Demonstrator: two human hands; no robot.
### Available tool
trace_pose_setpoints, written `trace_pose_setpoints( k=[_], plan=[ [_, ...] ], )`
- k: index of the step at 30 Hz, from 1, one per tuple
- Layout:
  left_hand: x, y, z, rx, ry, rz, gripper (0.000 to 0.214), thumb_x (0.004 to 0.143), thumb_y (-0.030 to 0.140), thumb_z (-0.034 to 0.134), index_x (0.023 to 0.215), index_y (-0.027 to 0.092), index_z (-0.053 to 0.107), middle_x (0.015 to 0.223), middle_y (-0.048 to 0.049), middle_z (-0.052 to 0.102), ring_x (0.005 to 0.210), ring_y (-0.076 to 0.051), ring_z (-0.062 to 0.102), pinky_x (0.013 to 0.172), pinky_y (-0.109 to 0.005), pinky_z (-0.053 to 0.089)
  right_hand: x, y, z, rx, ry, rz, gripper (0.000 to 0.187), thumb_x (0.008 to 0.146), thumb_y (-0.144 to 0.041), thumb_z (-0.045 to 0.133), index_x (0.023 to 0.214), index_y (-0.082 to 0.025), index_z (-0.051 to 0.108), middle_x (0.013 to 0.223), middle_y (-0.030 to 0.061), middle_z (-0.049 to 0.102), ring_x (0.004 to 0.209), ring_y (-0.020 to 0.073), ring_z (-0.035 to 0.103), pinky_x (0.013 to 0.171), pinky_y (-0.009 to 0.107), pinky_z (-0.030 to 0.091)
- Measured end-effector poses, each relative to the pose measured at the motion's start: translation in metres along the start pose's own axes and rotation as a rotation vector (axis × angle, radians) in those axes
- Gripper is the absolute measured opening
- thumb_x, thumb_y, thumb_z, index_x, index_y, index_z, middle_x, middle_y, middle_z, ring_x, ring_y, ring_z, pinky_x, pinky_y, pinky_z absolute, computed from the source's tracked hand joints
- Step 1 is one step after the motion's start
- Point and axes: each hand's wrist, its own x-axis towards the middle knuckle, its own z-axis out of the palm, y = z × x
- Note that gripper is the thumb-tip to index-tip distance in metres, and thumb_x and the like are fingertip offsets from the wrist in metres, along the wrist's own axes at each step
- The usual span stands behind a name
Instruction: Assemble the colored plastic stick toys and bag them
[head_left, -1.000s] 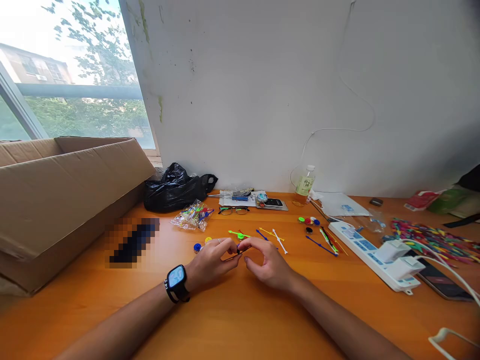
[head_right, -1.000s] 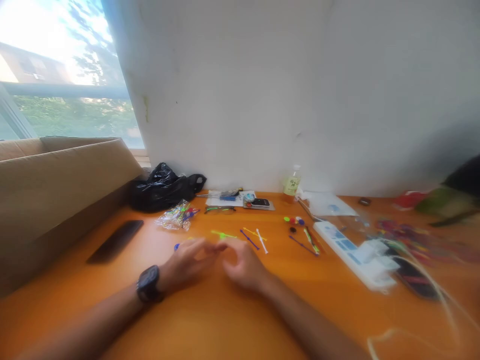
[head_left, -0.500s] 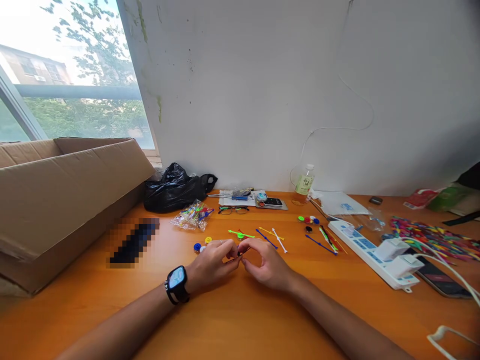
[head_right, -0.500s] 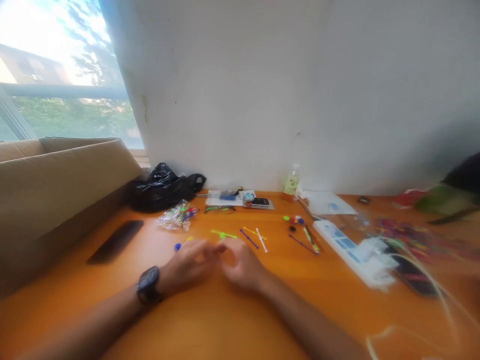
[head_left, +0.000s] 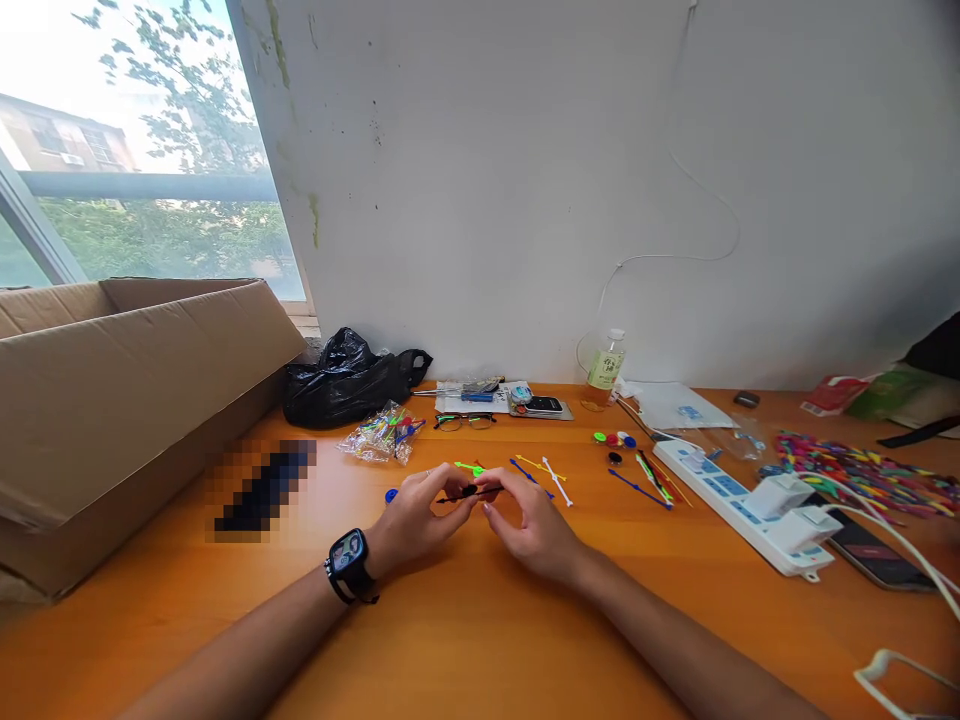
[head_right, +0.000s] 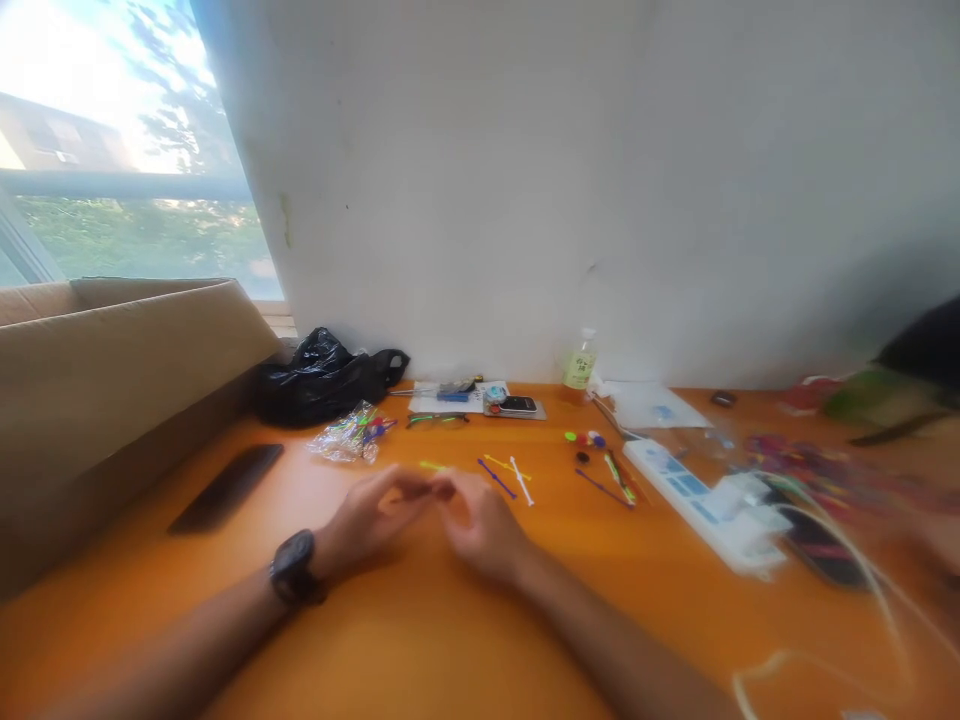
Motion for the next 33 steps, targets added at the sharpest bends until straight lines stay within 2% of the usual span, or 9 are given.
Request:
trace_pose_setpoints(
  k=[6,8,12,18,20,22,24,26,33],
  plan=[
    [0.005,-0.001,0.002,-0.238,0.041,-0.162,0.029,0.088,0.031,0.080,0.113,0.018,0.074,0.103,-0.0090,0.080,0.088,-0.020,0.075,0.082,-0.031,0.061,0.006,0.002,-0.001,0.083,0.103,0.092,0.015,0.102,-0.033,0.062,0.106,-0.024,0.074,0.098,0.0059,0.074,0.091,0.0222,0.068,0.087,0.036,0.054],
    [0.006,-0.002,0.003,-0.359,0.023,-0.216,0.038,0.082,0.031,0.086,0.116,0.017,0.075,0.110,-0.0108,0.081,0.091,-0.022,0.076,0.086,-0.033,0.063,0.009,0.006,-0.001,0.191,0.116,0.170,0.019,0.100,-0.040,0.066,0.104,-0.023,0.074,0.094,0.0050,0.073,0.086,0.0212,0.066,0.082,0.035,0.053],
    [0.009,-0.004,0.004,-0.504,0.025,-0.343,0.035,0.080,0.034,0.088,0.108,0.015,0.078,0.106,-0.0118,0.083,0.093,-0.024,0.078,0.088,-0.036,0.065,0.012,0.012,-0.002,0.425,0.123,0.292,0.031,0.091,-0.051,0.076,0.100,-0.021,0.073,0.087,0.0033,0.069,0.077,0.0186,0.063,0.073,0.033,0.050],
    [0.010,-0.007,0.003,-0.592,0.090,-0.410,0.038,0.079,0.041,0.090,0.104,0.015,0.078,0.105,-0.0114,0.083,0.094,-0.025,0.079,0.089,-0.036,0.065,0.014,0.000,-0.007,0.660,0.151,0.417,0.045,0.085,-0.053,0.082,0.117,-0.024,0.072,0.079,0.0000,0.066,0.069,0.0157,0.056,0.065,0.030,0.043],
    [0.011,-0.009,0.003,-0.596,0.118,-0.418,0.039,0.078,0.041,0.091,0.104,0.015,0.079,0.105,-0.0114,0.083,0.094,-0.025,0.079,0.089,-0.036,0.065,0.014,-0.005,-0.010,0.718,0.130,0.462,0.034,0.088,-0.055,0.078,0.091,-0.022,0.074,0.069,-0.0017,0.060,0.059,0.0122,0.046,0.059,0.029,0.035],
    [0.011,-0.011,0.003,-0.595,0.155,-0.424,0.039,0.077,0.042,0.091,0.103,0.015,0.080,0.104,-0.0116,0.084,0.094,-0.025,0.079,0.088,-0.036,0.065,0.014,-0.008,-0.014,0.800,0.068,0.472,0.059,0.095,-0.060,0.068,0.054,-0.020,0.055,0.057,-0.0032,0.044,0.051,0.0103,0.032,0.056,0.031,0.028],
    [0.011,-0.013,0.003,-0.592,0.188,-0.422,0.040,0.076,0.042,0.092,0.103,0.015,0.080,0.103,-0.0118,0.084,0.093,-0.026,0.080,0.088,-0.037,0.066,0.014,-0.010,-0.018,0.877,0.013,0.453,0.077,0.098,-0.065,0.059,0.041,-0.021,0.032,0.053,-0.0043,0.028,0.050,0.0104,0.024,0.056,0.033,0.025],
    [0.011,-0.014,0.003,-0.591,0.200,-0.421,0.041,0.075,0.042,0.093,0.102,0.014,0.080,0.102,-0.0118,0.084,0.093,-0.026,0.080,0.087,-0.037,0.066,0.015,-0.010,-0.021,0.905,0.015,0.437,0.080,0.097,-0.068,0.058,0.040,-0.021,0.026,0.054,-0.0046,0.023,0.051,0.0109,0.021,0.056,0.034,0.024],
    [0.012,-0.015,0.004,-0.610,0.199,-0.448,0.042,0.072,0.042,0.094,0.100,0.014,0.081,0.100,-0.0113,0.084,0.090,-0.025,0.079,0.085,-0.037,0.066,0.019,-0.009,-0.021,0.801,0.116,0.457,0.082,0.090,-0.075,0.062,0.042,-0.020,0.026,0.056,-0.0040,0.024,0.052,0.0108,0.021,0.054,0.033,0.019]
  ],
)
